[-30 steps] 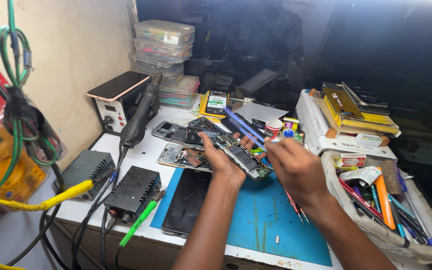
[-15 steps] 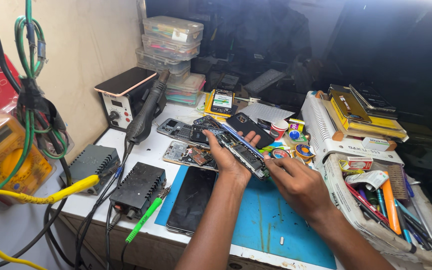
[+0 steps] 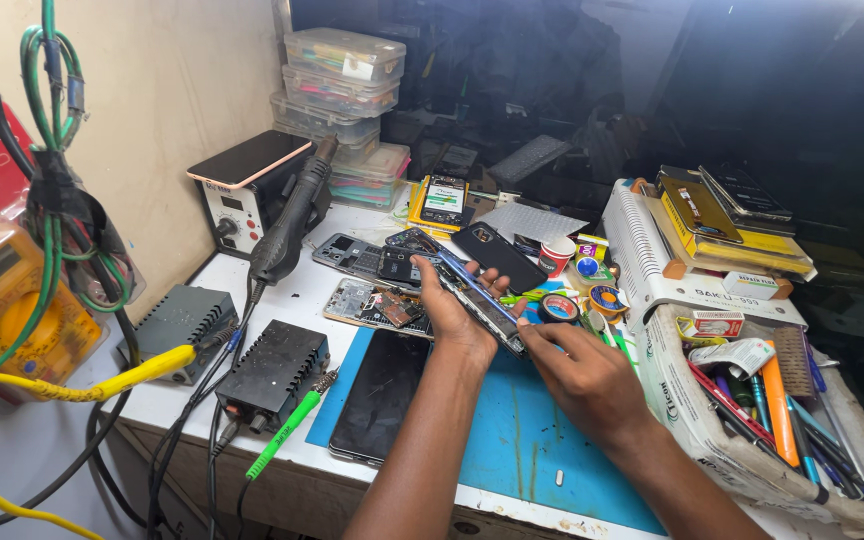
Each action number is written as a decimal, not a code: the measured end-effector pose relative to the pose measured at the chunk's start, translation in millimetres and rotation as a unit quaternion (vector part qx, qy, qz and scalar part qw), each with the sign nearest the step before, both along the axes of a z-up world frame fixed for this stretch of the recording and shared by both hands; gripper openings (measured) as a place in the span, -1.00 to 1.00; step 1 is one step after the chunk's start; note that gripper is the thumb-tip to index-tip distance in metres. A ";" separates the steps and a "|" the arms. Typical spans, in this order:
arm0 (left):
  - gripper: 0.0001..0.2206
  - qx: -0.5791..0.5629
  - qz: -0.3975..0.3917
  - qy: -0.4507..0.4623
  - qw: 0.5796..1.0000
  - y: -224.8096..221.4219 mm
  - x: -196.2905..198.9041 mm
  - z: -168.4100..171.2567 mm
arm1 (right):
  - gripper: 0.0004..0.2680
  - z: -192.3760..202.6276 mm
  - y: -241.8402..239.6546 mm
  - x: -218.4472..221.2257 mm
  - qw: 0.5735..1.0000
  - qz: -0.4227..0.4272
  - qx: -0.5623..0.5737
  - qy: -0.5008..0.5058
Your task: The person holds a mobile phone internal frame and uses their hands to press components into place before fitting the main circuit board and battery.
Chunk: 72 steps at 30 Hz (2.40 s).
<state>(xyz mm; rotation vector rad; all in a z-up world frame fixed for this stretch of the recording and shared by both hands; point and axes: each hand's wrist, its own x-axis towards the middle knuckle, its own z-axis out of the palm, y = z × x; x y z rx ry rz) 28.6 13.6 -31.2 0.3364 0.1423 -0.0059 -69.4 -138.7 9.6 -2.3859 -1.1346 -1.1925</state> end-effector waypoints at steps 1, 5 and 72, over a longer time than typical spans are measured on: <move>-0.06 0.006 0.003 0.010 1.000 0.7 1.3 -2.7 | -0.78 -1.4 0.2 -0.8 1.000 -0.005 -0.006 -0.001; -0.17 -0.031 0.021 -0.075 0.997 -1.3 10.9 -10.6 | -0.76 -4.4 -0.2 -0.5 0.998 -0.014 0.035 0.047; -0.35 0.403 0.093 -0.054 0.909 -19.7 -14.7 15.1 | -0.78 -19.4 -32.9 41.1 0.581 0.079 0.542 0.602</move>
